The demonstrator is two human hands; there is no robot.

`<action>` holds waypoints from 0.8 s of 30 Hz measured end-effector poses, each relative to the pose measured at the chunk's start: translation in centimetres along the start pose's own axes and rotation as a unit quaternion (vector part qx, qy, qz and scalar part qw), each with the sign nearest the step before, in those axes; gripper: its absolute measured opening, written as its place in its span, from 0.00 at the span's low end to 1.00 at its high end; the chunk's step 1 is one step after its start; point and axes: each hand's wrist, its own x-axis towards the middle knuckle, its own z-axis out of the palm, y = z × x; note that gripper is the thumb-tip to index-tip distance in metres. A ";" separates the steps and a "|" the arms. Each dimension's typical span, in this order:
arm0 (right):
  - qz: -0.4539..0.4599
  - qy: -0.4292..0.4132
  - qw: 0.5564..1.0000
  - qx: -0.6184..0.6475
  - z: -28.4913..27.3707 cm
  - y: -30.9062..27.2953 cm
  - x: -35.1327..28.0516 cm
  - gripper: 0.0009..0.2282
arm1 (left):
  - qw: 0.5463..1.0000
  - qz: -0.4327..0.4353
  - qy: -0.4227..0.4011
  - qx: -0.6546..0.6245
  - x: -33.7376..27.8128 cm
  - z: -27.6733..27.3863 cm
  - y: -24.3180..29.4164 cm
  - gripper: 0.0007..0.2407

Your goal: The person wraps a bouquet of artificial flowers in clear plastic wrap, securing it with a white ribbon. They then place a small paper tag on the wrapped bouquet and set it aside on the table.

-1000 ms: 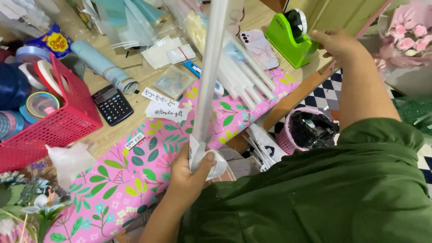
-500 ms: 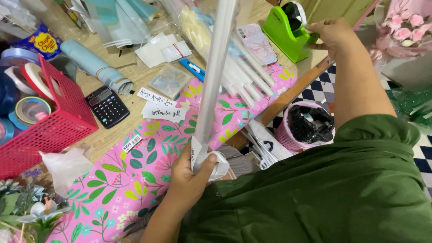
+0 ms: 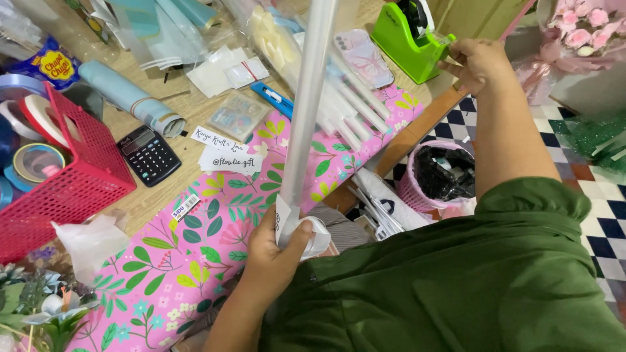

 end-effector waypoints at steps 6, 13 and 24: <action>0.049 0.072 0.994 0.068 1.5 0.0 -0.5 0.05 | 0.998 0.055 -0.008 -0.006 -0.5 0.1 -0.2 0.08; 0.107 0.122 0.987 0.021 2.6 -0.7 -0.4 0.08 | 0.993 0.108 0.027 0.028 -1.3 -0.1 -1.1 0.11; -0.345 0.104 0.932 0.022 3.3 2.3 -8.6 0.04 | 0.990 0.009 0.077 0.117 -5.0 -1.9 2.1 0.14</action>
